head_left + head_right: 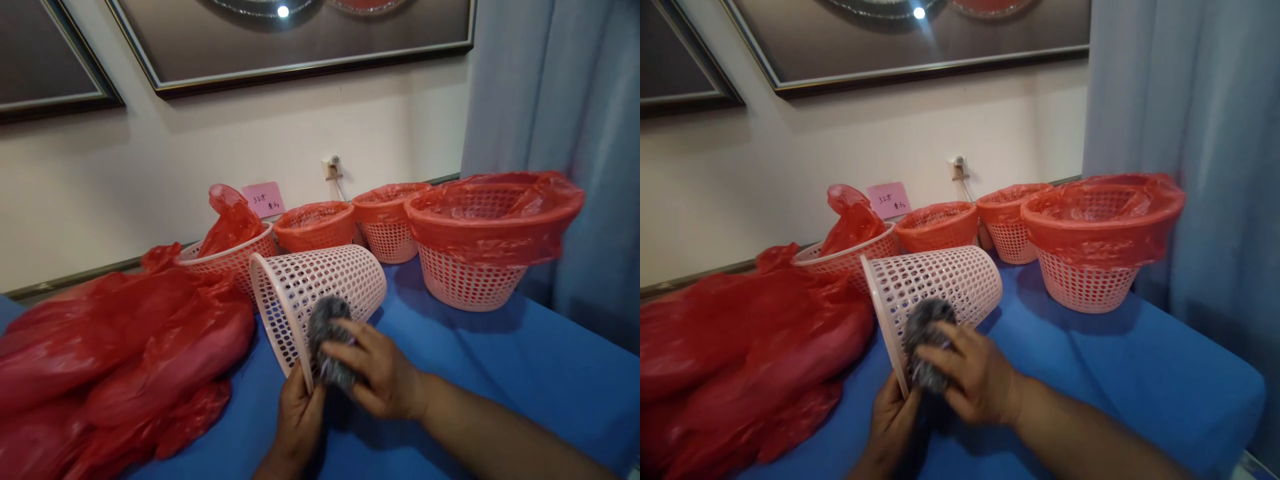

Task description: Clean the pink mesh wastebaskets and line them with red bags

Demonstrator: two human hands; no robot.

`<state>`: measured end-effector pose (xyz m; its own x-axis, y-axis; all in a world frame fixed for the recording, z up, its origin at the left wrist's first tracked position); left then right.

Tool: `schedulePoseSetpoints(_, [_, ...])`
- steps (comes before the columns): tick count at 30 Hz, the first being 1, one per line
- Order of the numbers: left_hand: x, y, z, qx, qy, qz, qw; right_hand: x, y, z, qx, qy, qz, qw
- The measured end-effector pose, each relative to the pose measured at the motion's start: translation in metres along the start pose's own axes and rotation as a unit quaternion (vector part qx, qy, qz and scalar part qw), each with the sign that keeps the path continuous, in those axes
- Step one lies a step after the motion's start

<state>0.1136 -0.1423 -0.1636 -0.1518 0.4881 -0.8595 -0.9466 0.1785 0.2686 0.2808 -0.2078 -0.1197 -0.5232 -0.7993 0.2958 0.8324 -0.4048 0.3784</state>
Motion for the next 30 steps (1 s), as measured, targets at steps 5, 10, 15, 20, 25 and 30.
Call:
schedulePoseSetpoints(5, [0.003,0.001,0.002,0.01,0.016,0.002,1.0,-0.005,-0.001,-0.002,-0.017,-0.019,0.012,1.0])
schedulePoseSetpoints(10, [0.004,-0.002,0.003,0.003,0.038,0.023,0.999,-0.112,0.043,-0.023,-0.209,-0.351,-0.041,0.912])
schedulePoseSetpoints(15, [0.001,-0.005,0.004,0.019,0.026,0.05,0.998,-0.088,0.036,-0.014,-0.168,-0.278,-0.034,0.945])
schedulePoseSetpoints(20, [-0.012,-0.002,0.005,0.032,-0.033,0.07,0.997,0.002,0.002,-0.001,0.001,0.007,0.002,1.0])
schedulePoseSetpoints(25, [-0.015,0.001,0.007,0.01,-0.012,0.076,0.997,0.001,-0.001,0.0,0.013,0.016,0.032,0.999])
schedulePoseSetpoints(30, [-0.004,-0.002,0.007,0.016,0.033,0.076,0.996,-0.084,0.032,-0.012,-0.154,-0.249,-0.029,0.956])
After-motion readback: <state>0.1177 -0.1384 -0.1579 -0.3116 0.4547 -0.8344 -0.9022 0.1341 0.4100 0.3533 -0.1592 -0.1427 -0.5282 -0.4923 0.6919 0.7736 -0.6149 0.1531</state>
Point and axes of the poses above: each hand's wrist, its own z-axis towards the middle knuckle, its own y-axis out of the back of the hand, x = y × z, the point moved 7 cm from there along z, towards the middle knuckle, and after that the axes turned 4 degrees about z, right-handed, at the moved point
